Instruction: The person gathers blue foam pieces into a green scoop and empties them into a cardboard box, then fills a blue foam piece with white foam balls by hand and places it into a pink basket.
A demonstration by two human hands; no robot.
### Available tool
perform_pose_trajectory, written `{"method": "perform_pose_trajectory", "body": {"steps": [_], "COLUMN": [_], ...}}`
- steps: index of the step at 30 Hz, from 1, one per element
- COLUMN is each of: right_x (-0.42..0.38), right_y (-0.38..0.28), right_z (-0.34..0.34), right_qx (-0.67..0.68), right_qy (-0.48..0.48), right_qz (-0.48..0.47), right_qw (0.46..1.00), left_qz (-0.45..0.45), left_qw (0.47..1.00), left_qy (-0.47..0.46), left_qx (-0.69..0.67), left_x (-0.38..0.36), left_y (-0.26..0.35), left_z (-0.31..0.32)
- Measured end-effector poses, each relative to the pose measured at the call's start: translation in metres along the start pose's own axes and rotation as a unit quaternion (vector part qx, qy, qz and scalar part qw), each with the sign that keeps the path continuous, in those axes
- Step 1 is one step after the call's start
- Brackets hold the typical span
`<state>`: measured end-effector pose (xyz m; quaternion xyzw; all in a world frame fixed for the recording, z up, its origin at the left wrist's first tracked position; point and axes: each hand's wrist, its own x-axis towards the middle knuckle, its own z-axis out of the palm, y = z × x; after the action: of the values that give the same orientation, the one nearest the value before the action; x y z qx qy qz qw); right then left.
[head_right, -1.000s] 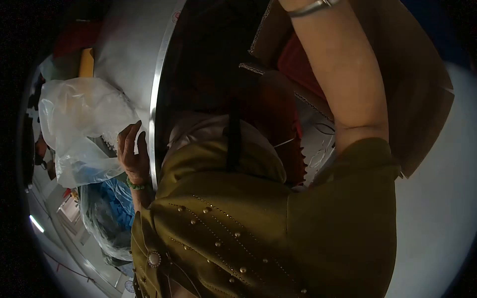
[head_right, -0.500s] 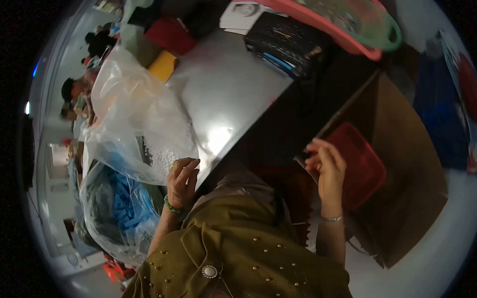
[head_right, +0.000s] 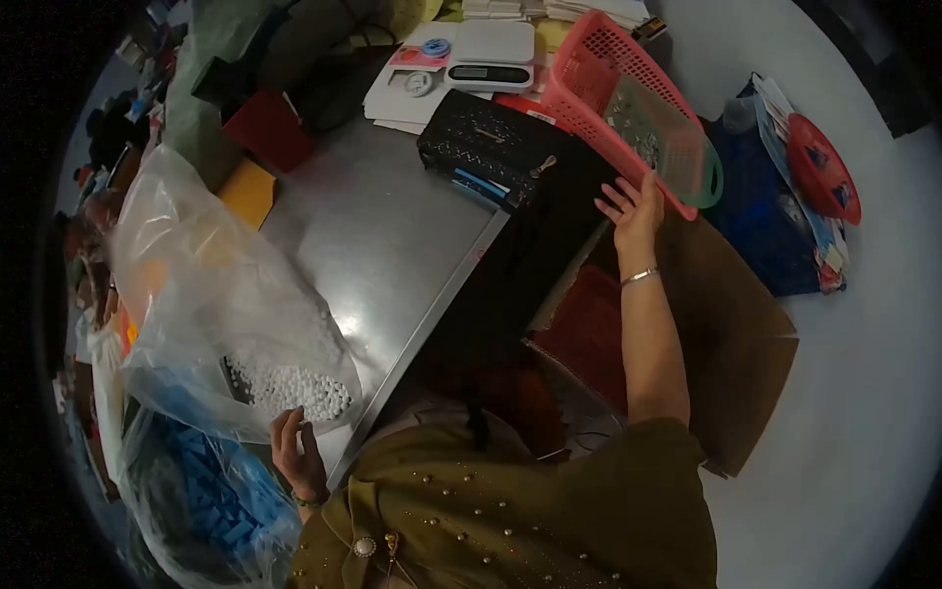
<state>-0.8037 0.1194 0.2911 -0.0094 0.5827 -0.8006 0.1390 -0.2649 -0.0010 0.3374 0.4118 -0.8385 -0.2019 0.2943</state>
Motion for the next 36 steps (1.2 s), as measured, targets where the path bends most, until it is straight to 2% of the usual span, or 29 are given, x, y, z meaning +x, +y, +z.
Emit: {"method": "perform_pose_trajectory", "body": {"steps": [2,3,5,6,8,11,13,15,17,18,22,24,26,30,32,33,35,36], "right_x": [0.02,0.029,0.042,0.048,0.062,0.086,0.098,0.13,0.131,0.119,0.077,0.047,0.037,0.028,0.032,0.033,0.055,0.057], "right_y": [-0.005,-0.005,-0.006,-0.011,-0.022,-0.008,-0.002,0.016,0.017,0.011,-0.03,-0.059,-0.072,-0.063,-0.038,-0.024,0.015,0.026], "right_z": [-0.002,-0.003,-0.006,-0.008,-0.006,-0.021,-0.022,-0.042,-0.043,-0.037,0.004,0.049,0.091,0.174,0.207,0.224,0.238,0.249], "right_qx": [0.084,0.084,0.172,0.171,0.199,0.154,0.159,0.191,0.224,0.226,0.194,0.172,0.124,0.12,0.131,0.15,0.2,0.209], "right_qy": [0.032,0.035,0.068,0.067,0.128,0.048,0.092,0.089,0.092,0.075,0.011,0.018,-0.053,-0.108,-0.097,-0.06,-0.114,-0.11], "right_qz": [0.081,0.074,0.169,0.162,0.23,0.191,0.174,0.162,0.151,0.116,0.023,0.017,-0.018,0.005,0.041,0.051,0.087,0.111], "right_qw": [0.993,0.993,0.968,0.97,0.944,0.968,0.968,0.964,0.958,0.964,0.981,0.985,0.991,0.987,0.986,0.985,0.969,0.965], "left_qz": [0.032,0.001,-0.005,-0.017,-0.004,0.013,0.02,-0.002,-0.002,0.004,0.0,0.004,0.005,0.011,0.027,0.012,0.022,0.024], "left_qw": [0.998,0.999,0.999,0.999,0.999,0.999,0.999,1.0,0.999,0.999,0.999,0.999,0.999,0.999,0.997,0.997,0.997,0.997], "left_qy": [0.02,0.027,0.029,0.033,0.032,0.036,0.04,0.031,0.035,0.033,0.037,0.034,0.037,0.044,0.061,0.067,0.067,0.072], "left_qx": [0.056,0.036,0.021,0.012,0.006,0.005,0.002,-0.004,-0.005,-0.003,-0.01,-0.015,-0.011,-0.028,-0.047,-0.041,-0.037,-0.035], "left_x": [0.008,0.009,0.008,0.008,0.008,0.008,0.01,0.011,0.012,0.013,0.02,0.026,0.033,0.035,0.033,0.032,0.028,0.027], "left_y": [-0.003,-0.005,-0.01,-0.011,-0.012,-0.002,0.004,0.006,0.007,0.007,0.01,0.014,0.018,0.02,0.019,0.019,0.016,0.014], "left_z": [-0.004,-0.005,-0.003,-0.001,0.003,0.005,0.002,0.003,0.005,0.005,0.008,0.008,0.011,0.014,0.014,0.013,0.007,0.004]}}
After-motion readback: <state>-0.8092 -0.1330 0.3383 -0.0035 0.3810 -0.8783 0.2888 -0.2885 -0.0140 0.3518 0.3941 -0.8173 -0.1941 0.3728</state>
